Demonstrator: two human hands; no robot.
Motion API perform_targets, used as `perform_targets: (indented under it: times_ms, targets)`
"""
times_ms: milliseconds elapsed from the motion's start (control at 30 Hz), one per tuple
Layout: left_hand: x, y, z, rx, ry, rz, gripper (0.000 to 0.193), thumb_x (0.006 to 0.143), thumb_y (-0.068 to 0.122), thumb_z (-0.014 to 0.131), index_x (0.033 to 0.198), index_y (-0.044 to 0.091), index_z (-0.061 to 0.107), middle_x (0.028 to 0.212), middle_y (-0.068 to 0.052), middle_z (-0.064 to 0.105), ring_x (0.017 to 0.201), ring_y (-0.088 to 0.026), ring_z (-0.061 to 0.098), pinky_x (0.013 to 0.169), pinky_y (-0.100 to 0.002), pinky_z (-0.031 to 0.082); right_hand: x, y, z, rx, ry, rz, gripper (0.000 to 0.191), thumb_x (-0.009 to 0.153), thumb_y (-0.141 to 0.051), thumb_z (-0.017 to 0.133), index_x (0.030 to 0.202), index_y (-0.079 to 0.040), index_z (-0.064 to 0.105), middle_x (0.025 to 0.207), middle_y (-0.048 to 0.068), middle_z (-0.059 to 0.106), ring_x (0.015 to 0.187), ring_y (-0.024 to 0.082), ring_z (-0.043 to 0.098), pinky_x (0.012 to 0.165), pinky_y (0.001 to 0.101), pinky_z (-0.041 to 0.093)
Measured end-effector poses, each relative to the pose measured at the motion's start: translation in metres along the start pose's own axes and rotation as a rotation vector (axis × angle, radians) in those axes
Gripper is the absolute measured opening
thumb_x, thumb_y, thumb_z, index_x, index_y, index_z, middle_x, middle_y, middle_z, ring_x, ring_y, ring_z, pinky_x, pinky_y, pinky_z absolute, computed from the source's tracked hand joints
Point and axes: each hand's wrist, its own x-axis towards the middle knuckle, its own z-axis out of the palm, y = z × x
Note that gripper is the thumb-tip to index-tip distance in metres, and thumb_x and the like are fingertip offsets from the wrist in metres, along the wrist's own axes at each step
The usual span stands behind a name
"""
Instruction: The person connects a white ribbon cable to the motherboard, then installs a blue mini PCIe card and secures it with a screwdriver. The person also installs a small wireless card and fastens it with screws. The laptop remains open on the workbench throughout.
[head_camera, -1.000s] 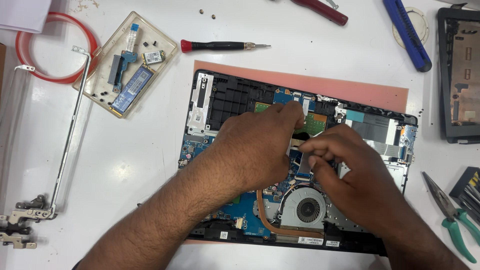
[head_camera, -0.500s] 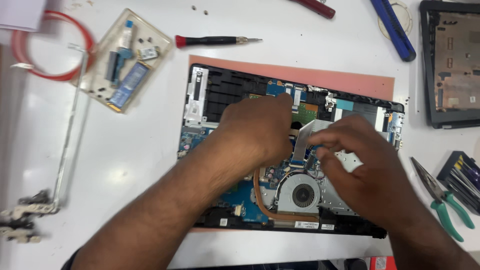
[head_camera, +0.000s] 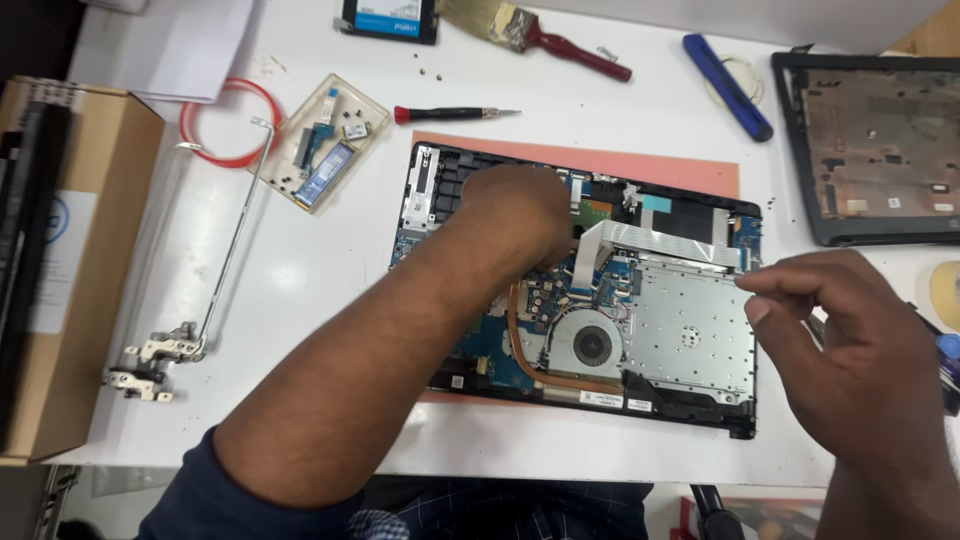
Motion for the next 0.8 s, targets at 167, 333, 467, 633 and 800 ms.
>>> perform_targets:
  times_ms: [167, 333, 467, 633, 800]
  targets:
    - [-0.053, -0.028, 0.036, -0.009, 0.519, 0.223, 0.048, 0.084, 0.021, 0.076, 0.126, 0.007, 0.061, 0.12, -0.013, 0.068, 0.111, -0.035, 0.067, 0.094, -0.053, 0.052, -0.026, 0.023, -0.002, -0.066, 0.05, 0.056, 0.02, 0.096, -0.008, 0.071, 0.115, -0.004, 0.073, 0.111, 0.009, 0.071, 0.101, 0.017, 0.068, 0.092, 0.029, 0.053]
    - [-0.077, -0.026, 0.077, 0.105, 0.525, 0.256, 0.054, 0.096, 0.044, 0.062, 0.139, 0.011, 0.053, 0.138, -0.011, 0.057, 0.132, -0.032, 0.05, 0.105, -0.064, 0.04, -0.049, 0.057, 0.014, -0.039, 0.149, 0.056, 0.02, 0.099, -0.009, 0.07, 0.118, -0.006, 0.072, 0.118, 0.009, 0.073, 0.111, 0.019, 0.07, 0.101, 0.0302, 0.051]
    - [-0.063, -0.002, 0.099, 0.223, 0.647, 0.391, 0.069, 0.099, 0.057, 0.047, 0.149, 0.008, 0.045, 0.15, -0.011, 0.049, 0.144, -0.035, 0.037, 0.113, -0.076, 0.021, -0.066, 0.071, 0.025, -0.078, 0.214, 0.06, 0.017, 0.099, -0.008, 0.071, 0.116, -0.006, 0.073, 0.117, 0.01, 0.073, 0.112, 0.022, 0.07, 0.102, 0.0322, 0.051]
    - [-0.045, 0.008, 0.099, 0.293, 0.487, 0.355, 0.069, 0.102, 0.06, 0.033, 0.149, 0.009, 0.04, 0.158, -0.013, 0.043, 0.15, -0.034, 0.029, 0.113, -0.079, 0.008, -0.082, 0.083, 0.025, -0.054, 0.285, 0.093, 0.016, 0.098, -0.008, 0.071, 0.115, -0.007, 0.073, 0.117, 0.009, 0.073, 0.11, 0.022, 0.07, 0.098, 0.0322, 0.053]
    - [-0.042, 0.01, 0.097, 0.316, 0.381, 0.321, 0.07, 0.103, 0.06, 0.032, 0.148, 0.008, 0.042, 0.154, -0.014, 0.042, 0.149, -0.034, 0.027, 0.115, -0.077, 0.01, -0.078, 0.093, 0.026, -0.048, 0.287, 0.048, 0.018, 0.098, -0.006, 0.07, 0.116, -0.008, 0.072, 0.119, 0.009, 0.073, 0.114, 0.023, 0.07, 0.1, 0.0336, 0.053]
